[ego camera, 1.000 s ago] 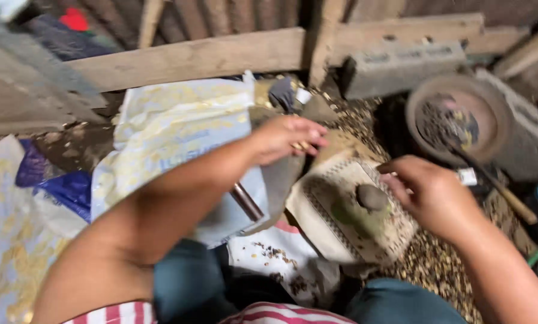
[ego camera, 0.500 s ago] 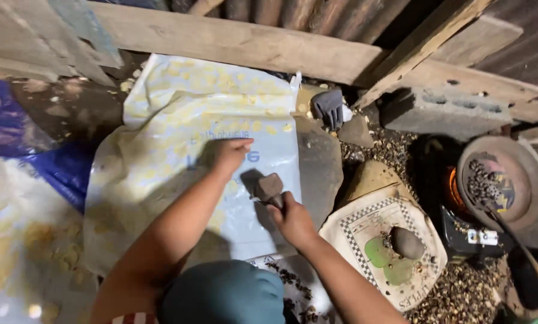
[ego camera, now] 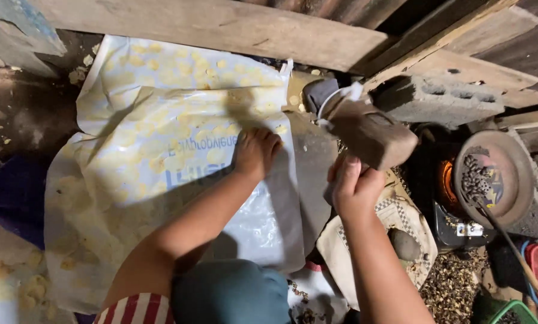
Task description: Manually processing nuts by cracking shells with a hammer, rubbing them with a stone, and roasting them in a pan.
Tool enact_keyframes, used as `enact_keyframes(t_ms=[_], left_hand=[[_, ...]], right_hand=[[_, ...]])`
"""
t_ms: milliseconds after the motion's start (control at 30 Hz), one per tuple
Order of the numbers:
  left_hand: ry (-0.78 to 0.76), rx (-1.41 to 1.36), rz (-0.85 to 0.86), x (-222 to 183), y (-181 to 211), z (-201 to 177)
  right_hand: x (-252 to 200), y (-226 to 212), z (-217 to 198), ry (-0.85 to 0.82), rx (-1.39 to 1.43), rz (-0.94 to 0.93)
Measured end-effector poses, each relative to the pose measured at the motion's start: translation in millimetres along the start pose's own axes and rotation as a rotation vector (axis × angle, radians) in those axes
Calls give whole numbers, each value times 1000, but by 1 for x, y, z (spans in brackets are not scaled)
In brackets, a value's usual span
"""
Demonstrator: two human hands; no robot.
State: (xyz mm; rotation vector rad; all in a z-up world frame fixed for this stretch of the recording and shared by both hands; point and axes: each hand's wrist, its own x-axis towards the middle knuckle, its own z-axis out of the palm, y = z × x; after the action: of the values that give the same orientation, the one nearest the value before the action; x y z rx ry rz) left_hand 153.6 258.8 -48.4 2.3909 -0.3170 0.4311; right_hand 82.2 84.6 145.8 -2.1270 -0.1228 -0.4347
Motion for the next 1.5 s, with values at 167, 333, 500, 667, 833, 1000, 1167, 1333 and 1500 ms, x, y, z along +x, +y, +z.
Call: enact_keyframes(t_ms=[167, 333, 500, 667, 833, 1000, 1167, 1333, 1500], left_hand=[[170, 289, 188, -25, -17, -13], [172, 186, 219, -31, -12, -49], [88, 126, 163, -15, -7, -45], [25, 262, 79, -30, -12, -7], [175, 338, 85, -46, -24, -54], [172, 243, 150, -51, -27, -69], [192, 236, 128, -34, -45, -34], [173, 150, 125, -23, -39, -44], [281, 342, 57, -51, -25, -103]], right_hand=[[-27, 95, 75, 15, -425, 248], [-21, 109, 84, -444, -494, 472], [15, 24, 49, -433, -394, 424], [-4, -6, 26, -128, -213, 168], [-31, 89, 101, -446, -468, 329], [-26, 67, 91, -564, -475, 469], [-1, 7, 59, -542, -358, 524], [-1, 6, 46, -68, -75, -86], [-15, 61, 119, -383, -429, 316]])
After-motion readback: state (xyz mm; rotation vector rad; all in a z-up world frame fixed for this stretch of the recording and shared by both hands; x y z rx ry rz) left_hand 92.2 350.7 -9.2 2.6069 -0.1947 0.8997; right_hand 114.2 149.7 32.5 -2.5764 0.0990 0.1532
